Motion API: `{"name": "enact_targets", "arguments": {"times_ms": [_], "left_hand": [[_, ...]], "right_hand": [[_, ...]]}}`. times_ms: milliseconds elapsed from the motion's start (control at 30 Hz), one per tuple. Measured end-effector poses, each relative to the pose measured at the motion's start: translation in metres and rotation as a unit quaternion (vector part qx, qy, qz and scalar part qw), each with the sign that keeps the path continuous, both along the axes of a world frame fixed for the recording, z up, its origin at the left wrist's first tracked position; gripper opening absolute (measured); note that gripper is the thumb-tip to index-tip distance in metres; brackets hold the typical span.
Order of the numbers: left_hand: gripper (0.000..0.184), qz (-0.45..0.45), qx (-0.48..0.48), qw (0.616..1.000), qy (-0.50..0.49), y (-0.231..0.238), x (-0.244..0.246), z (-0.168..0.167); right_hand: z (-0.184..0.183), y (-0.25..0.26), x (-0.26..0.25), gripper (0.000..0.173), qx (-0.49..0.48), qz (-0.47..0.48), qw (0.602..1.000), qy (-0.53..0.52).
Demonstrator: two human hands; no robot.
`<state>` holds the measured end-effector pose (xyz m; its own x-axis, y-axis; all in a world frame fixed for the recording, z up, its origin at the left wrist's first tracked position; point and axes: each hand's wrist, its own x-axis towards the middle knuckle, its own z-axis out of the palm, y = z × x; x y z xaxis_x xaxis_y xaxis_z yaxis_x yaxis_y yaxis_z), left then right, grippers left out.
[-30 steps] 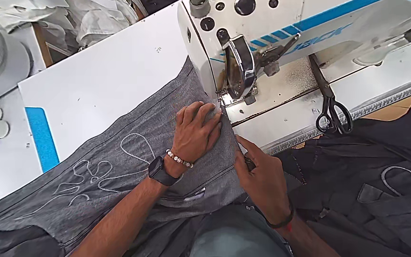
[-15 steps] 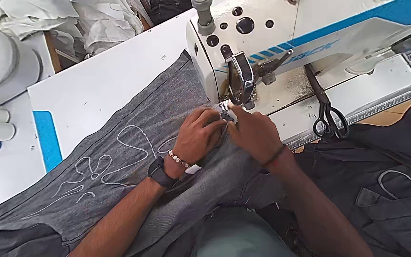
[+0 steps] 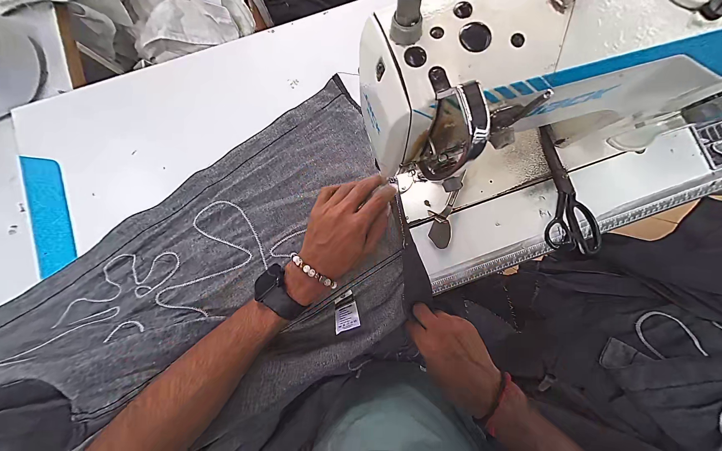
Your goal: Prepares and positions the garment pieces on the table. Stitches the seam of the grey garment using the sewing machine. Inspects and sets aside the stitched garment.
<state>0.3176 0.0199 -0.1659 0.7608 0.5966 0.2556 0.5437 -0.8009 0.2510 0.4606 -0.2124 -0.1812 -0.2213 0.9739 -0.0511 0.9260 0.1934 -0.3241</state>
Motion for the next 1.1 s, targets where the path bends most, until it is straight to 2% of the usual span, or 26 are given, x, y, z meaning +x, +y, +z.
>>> {"name": "enact_targets", "arguments": {"times_ms": [100,133,200,267,367,500,833,1000,1100], "left_hand": [[0.034,-0.018,0.036,0.999,0.022,0.011,0.003,-0.001],[0.033,-0.023,0.048,0.998,0.018,0.013,0.003,-0.002],[0.032,-0.027,0.059,0.998,0.009,0.016,0.003,-0.004],[0.032,-0.032,0.054,0.998,0.004,0.014,0.000,-0.006],[0.031,-0.029,0.065,0.997,-0.002,0.016,0.001,-0.006],[0.030,-0.032,0.067,0.997,-0.002,0.016,0.000,-0.008],[0.030,-0.035,0.049,0.998,-0.008,0.019,-0.003,-0.008],[0.033,-0.034,0.048,0.998,0.002,0.018,-0.002,-0.010],[0.036,-0.023,0.047,0.999,0.014,0.017,0.001,-0.011]], "right_hand": [[0.023,0.015,0.007,0.011,-0.144,0.045,0.988,0.033],[0.030,0.023,0.013,0.014,-0.163,0.046,0.984,0.063],[0.037,0.043,0.024,0.022,-0.069,-0.046,0.986,0.145],[0.036,0.072,0.032,0.025,0.048,-0.171,0.962,0.205],[0.022,0.114,0.043,0.024,0.135,-0.252,0.936,0.205],[0.022,0.138,0.036,0.024,0.104,-0.288,0.941,0.148],[0.031,0.154,0.024,0.026,0.002,-0.343,0.929,0.138],[0.030,0.154,0.022,0.018,0.002,-0.347,0.926,0.151],[0.022,0.152,0.021,0.023,0.042,-0.329,0.932,0.144]]}}
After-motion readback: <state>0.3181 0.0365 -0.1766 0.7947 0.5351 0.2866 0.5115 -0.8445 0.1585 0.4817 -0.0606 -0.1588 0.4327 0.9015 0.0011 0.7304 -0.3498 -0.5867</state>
